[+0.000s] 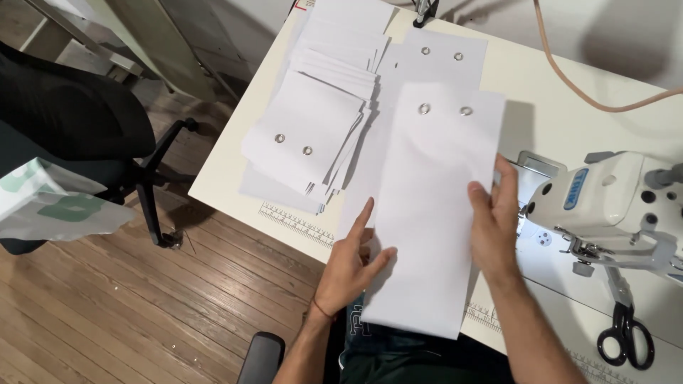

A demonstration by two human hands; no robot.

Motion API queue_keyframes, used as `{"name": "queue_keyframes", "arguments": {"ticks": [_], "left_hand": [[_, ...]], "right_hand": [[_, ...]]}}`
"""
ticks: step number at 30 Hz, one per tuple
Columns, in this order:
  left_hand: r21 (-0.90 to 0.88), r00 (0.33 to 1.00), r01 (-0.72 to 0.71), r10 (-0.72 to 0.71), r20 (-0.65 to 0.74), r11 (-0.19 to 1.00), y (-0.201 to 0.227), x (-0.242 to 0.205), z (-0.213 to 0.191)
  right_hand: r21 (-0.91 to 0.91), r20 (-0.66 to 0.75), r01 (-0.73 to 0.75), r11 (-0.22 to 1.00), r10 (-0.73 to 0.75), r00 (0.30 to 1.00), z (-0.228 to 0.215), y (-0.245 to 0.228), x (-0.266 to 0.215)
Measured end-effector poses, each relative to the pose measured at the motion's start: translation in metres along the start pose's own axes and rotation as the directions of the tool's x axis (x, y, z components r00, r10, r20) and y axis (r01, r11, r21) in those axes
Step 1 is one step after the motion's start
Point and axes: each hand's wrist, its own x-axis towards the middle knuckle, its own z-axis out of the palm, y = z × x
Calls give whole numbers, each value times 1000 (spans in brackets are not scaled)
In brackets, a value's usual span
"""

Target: Cutting, folding, and stacking white material pieces with grommets at a sewing station

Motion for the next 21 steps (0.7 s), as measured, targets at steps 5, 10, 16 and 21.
{"name": "queue_keyframes", "arguments": {"ticks": [5, 10, 16, 21], "left_hand": [[280, 932, -133, 216, -291, 951, -4, 27, -17], [536, 827, -192, 430, -362, 822, -12, 73, -85], [684, 857, -206, 466, -219, 700, -32, 164, -167], [834, 949, -197, 313, 31, 515, -25, 242, -213]], "right_hand": [[-167, 51, 352, 921, -349, 936, -2, -7, 50], [-336, 57, 362, 869, -365, 929, 12, 18, 104], [-792, 241, 392, 468, -350, 905, 6, 47, 94], [-789, 444, 519, 328, -279, 851, 30, 40, 70]]}}
